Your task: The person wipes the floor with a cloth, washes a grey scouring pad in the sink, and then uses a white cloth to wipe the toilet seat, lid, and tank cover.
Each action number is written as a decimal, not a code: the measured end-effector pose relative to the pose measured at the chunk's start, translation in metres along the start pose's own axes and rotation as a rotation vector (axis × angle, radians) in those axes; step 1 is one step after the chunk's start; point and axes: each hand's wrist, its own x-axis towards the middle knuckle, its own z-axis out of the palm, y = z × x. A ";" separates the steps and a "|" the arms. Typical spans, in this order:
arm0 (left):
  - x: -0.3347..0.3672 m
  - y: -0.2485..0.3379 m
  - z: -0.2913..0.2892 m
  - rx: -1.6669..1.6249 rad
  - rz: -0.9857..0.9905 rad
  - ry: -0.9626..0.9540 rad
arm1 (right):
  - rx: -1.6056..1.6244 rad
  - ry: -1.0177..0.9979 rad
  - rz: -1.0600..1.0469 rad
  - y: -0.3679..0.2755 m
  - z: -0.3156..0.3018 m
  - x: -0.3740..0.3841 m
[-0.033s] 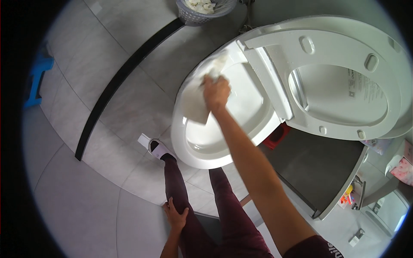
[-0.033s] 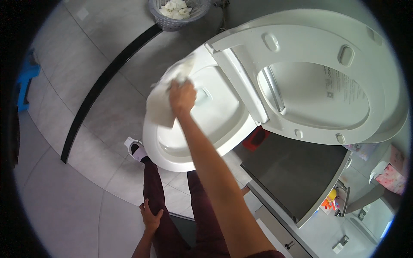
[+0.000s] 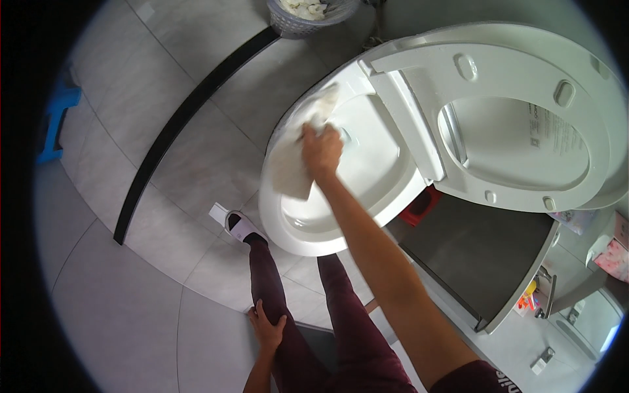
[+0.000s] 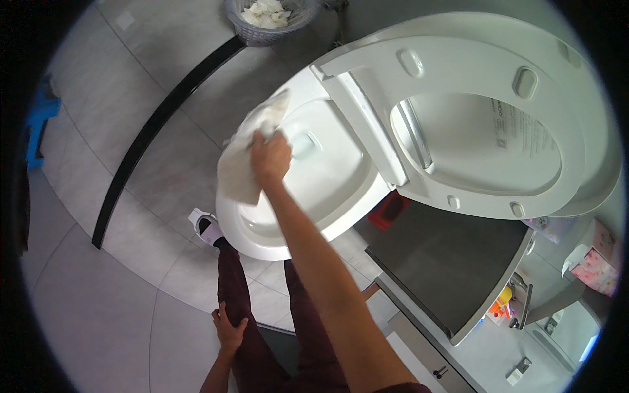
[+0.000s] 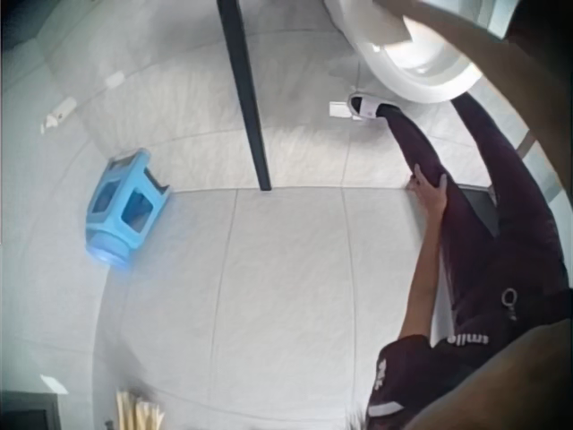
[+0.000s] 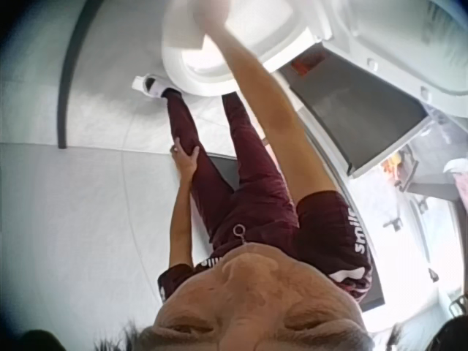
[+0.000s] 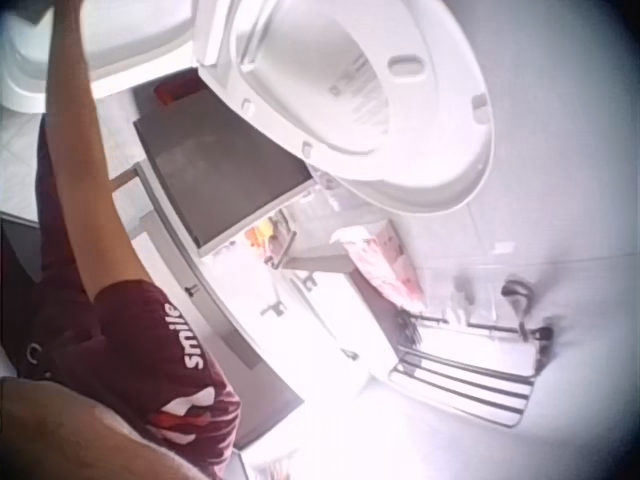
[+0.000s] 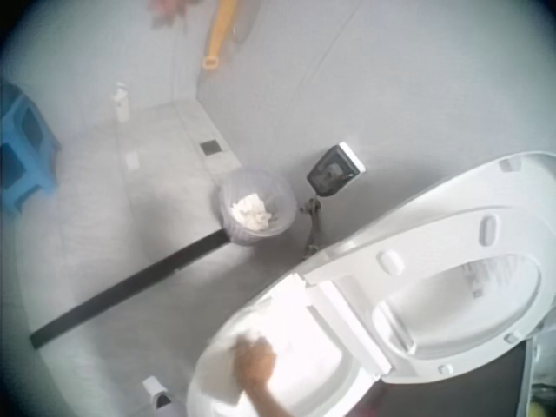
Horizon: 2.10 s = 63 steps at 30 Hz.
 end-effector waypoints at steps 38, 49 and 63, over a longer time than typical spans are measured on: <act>-0.024 0.004 0.049 -1.635 -0.563 -0.575 | -0.114 -0.233 -0.462 0.033 -0.037 0.020; -0.026 -0.005 0.037 -1.685 -0.526 -0.681 | -0.230 -0.281 -0.419 0.022 -0.039 0.016; -0.020 -0.003 0.048 -1.584 -0.527 -0.681 | -0.532 -0.246 -0.573 0.042 -0.027 -0.004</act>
